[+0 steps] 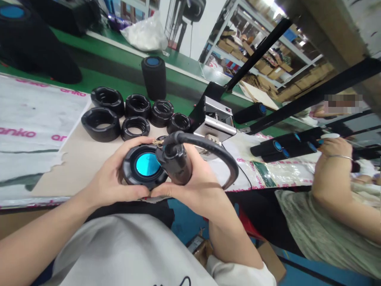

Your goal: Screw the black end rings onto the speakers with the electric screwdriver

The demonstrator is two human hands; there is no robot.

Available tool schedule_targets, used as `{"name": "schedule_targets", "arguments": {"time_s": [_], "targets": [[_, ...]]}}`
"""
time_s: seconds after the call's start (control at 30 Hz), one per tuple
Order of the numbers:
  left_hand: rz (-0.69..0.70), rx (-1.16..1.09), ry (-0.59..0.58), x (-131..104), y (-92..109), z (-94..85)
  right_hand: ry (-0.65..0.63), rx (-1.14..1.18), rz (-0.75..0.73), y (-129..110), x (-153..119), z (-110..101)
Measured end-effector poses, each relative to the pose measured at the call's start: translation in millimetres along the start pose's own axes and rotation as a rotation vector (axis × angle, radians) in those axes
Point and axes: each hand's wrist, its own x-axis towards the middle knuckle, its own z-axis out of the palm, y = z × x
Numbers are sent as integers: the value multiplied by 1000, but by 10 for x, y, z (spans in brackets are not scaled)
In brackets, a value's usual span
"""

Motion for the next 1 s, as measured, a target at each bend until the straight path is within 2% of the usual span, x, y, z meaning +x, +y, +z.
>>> {"name": "schedule_targets", "arguments": {"time_s": [0.07,0.13,0.23,0.33,0.4,0.5,0.57,0.73,0.87,1.0], "targets": [[-11,63,26,-9,33,25,13,88,-10,3,-9,-59],[-44,116,28,-15,56,15,114,188,-81,2,-33,-159],[-80,200,34,-30,62,-30,398,392,-291,-4,-99,-362],[-79,278,42,-59,53,-34,771,446,-445,-5,-174,-572],[-85,356,74,-66,47,8,892,436,-475,-3,-206,-695],[-109,437,77,9,18,122,856,495,-507,-18,-186,-855],[-97,399,47,129,-22,216,872,466,-515,-42,-99,-953],[33,270,-51,446,-122,385,837,441,-531,10,400,-1126],[50,276,-95,501,-136,386,759,509,-622,171,777,-1123],[68,248,-102,486,-123,373,690,492,-645,241,860,-1070]]}}
